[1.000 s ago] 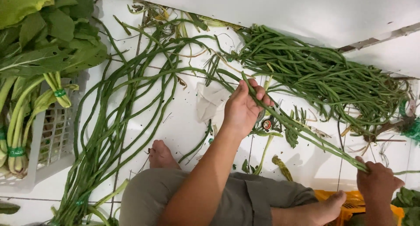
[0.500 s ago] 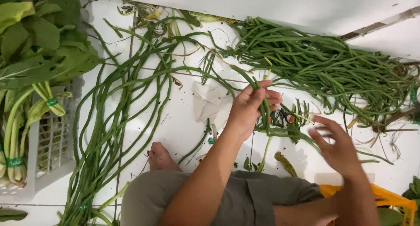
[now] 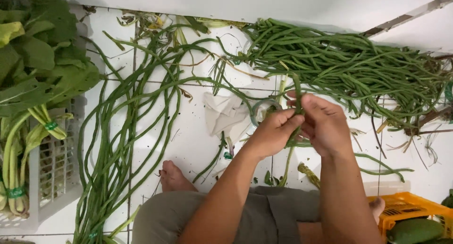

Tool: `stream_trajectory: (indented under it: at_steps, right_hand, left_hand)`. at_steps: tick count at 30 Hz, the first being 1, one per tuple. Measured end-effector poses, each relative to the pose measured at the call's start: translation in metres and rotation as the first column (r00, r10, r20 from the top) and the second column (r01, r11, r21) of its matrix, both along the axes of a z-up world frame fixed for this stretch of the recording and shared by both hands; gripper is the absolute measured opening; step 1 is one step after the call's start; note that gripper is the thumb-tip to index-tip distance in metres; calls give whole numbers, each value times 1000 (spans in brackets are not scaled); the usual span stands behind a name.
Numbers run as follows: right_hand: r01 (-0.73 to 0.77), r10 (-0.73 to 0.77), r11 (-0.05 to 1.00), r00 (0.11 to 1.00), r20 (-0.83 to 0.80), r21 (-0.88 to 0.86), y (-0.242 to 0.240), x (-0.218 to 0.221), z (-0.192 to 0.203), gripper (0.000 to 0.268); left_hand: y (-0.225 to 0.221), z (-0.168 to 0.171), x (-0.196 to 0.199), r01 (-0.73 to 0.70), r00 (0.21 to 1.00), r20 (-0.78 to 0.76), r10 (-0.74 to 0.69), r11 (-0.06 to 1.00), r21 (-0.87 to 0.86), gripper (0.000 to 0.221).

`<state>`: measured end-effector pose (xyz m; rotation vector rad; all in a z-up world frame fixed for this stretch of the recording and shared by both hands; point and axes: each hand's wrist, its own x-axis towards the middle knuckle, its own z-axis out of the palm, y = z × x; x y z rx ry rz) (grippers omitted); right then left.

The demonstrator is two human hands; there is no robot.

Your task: Gathering long beans into bunches and securing them with green adhesive tape using scissors.

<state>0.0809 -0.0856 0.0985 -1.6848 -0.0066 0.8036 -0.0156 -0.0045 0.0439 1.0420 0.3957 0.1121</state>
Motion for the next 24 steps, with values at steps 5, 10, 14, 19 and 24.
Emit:
stream_trajectory:
  at_steps: [5,10,14,19,24]
  right_hand:
    - [-105,94,991,986,134,81,10,1,20,37]
    - [-221,258,965,890,377,-139,20,26,-6,58]
    - [-153,447,870,645,620,-469,20,73,-68,36]
    - [-108,631,766,311,710,-633,42,88,-71,60]
    - [36,831,554,31,555,-832,30,130,-111,17]
  left_hand:
    - [-4,-4,-7,94,988,133,-78,988,-126,34]
    - [1,-11,-1,-217,963,54,262,884,-414,34]
    - [19,-27,4,-568,795,-241,557,545,-616,31]
    - [20,-26,5,-603,762,-320,564,437,-667,30]
    - [22,-25,5,-581,778,-287,559,468,-666,30]
